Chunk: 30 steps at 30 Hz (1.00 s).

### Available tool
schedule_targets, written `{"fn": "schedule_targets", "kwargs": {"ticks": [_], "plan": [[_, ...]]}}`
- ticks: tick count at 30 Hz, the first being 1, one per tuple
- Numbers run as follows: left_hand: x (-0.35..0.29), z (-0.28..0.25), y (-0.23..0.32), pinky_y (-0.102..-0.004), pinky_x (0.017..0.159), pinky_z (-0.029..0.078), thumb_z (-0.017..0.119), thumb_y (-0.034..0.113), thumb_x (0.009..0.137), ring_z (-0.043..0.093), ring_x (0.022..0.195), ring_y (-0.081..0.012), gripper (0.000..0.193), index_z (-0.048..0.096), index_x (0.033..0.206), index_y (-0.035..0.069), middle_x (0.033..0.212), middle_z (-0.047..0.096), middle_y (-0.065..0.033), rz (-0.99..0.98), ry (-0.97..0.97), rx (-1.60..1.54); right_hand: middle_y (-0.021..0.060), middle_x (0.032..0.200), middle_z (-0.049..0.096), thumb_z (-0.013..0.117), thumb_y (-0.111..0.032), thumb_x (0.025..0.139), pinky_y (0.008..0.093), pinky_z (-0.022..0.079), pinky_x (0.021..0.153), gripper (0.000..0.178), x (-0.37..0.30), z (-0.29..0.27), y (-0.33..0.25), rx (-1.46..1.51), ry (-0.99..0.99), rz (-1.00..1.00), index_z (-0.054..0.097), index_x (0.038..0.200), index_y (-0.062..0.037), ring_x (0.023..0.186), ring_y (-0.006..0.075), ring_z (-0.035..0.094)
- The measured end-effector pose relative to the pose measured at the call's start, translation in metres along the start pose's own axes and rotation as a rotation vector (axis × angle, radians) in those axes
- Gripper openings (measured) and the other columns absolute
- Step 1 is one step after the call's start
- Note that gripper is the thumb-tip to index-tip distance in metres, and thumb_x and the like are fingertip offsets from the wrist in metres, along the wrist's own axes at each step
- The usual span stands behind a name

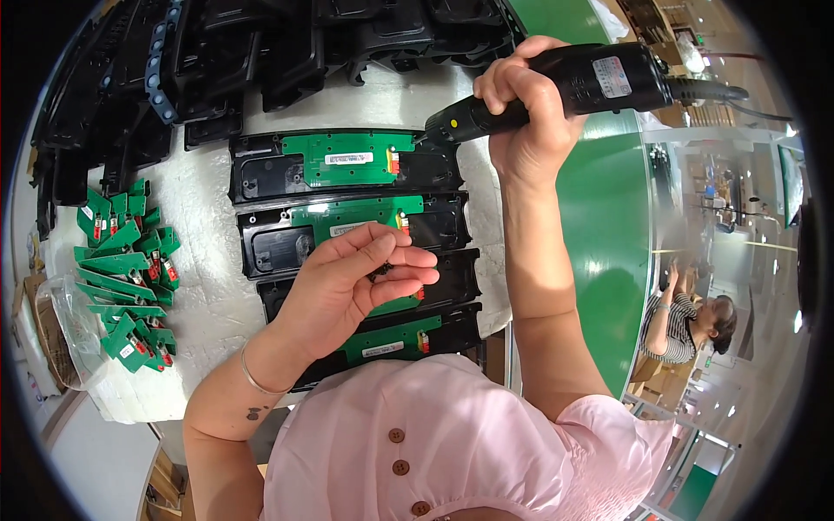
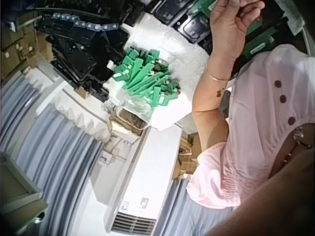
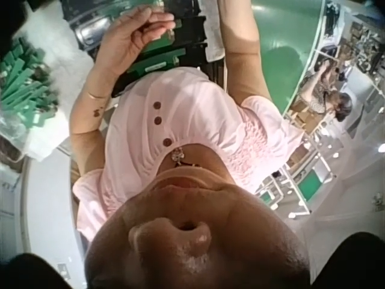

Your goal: Assembling electronic circuit boards onto plastic housings using an electric screwdriver.

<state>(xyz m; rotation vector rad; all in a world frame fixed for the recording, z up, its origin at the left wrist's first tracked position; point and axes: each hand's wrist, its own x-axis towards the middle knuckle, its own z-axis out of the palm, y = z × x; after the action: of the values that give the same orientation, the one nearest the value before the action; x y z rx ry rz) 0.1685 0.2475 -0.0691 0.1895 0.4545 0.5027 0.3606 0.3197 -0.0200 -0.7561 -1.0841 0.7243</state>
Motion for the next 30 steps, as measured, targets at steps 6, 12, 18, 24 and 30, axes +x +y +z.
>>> {"fn": "schedule_targets", "kwargs": {"ticks": [6, 12, 18, 24, 30], "plan": [[-0.002, -0.006, 0.002, -0.0230, 0.074, 0.050, 0.052, 0.016, 0.087, 0.061, 0.083, -0.0155, 0.019, 0.056, 0.097, 0.001, 0.092, 0.061, -0.0100, 0.015, -0.066, 0.080, 0.0077, 0.053, 0.043, 0.047, 0.001, 0.067, 0.0300, 0.039, 0.048, 0.011, 0.004, 0.010, 0.000, -0.120, -0.111, 0.058, 0.044, 0.078, 0.0017, 0.044, 0.0149, 0.040], [0.000, 0.002, 0.000, -0.0171, 0.066, 0.052, 0.053, 0.008, 0.085, 0.060, 0.074, -0.0121, 0.015, 0.056, 0.097, 0.000, 0.086, 0.060, -0.0070, 0.019, 0.162, 0.016, 0.0070, 0.052, 0.044, 0.049, 0.003, 0.066, 0.0286, 0.039, 0.046, 0.011, 0.006, 0.016, 0.000, -0.125, -0.161, 0.101, 0.045, 0.076, 0.0026, 0.041, 0.0145, 0.040], [-0.002, -0.011, -0.006, -0.0170, 0.069, 0.050, 0.056, 0.013, 0.084, 0.059, 0.077, -0.0100, 0.015, 0.058, 0.095, 0.002, 0.088, 0.061, -0.0051, 0.077, 0.126, -0.136, 0.0047, 0.053, 0.044, 0.051, 0.006, 0.069, 0.0261, 0.038, 0.044, 0.021, -0.016, 0.024, -0.041, 0.177, -0.170, 0.042, 0.045, 0.088, 0.0006, 0.041, 0.0119, 0.042], [-0.001, -0.008, -0.012, -0.0156, 0.063, 0.050, 0.054, 0.015, 0.085, 0.058, 0.073, -0.0082, 0.014, 0.058, 0.093, 0.003, 0.086, 0.060, -0.0046, 0.058, 0.055, -0.189, -0.0038, 0.045, 0.050, 0.058, -0.004, 0.065, 0.0161, 0.043, 0.044, 0.025, -0.048, 0.030, -0.109, 0.204, -0.485, -0.047, 0.044, 0.085, -0.0099, 0.038, 0.0048, 0.047], [0.001, -0.004, -0.014, -0.0144, 0.060, 0.048, 0.054, 0.017, 0.086, 0.057, 0.069, -0.0069, 0.014, 0.057, 0.089, 0.003, 0.082, 0.059, -0.0032, 0.046, 0.054, -0.191, -0.0052, 0.044, 0.048, 0.060, -0.005, 0.067, 0.0166, 0.040, 0.041, 0.025, -0.059, 0.031, -0.102, 0.177, -0.464, -0.044, 0.046, 0.087, -0.0106, 0.036, 0.0049, 0.045]]}}
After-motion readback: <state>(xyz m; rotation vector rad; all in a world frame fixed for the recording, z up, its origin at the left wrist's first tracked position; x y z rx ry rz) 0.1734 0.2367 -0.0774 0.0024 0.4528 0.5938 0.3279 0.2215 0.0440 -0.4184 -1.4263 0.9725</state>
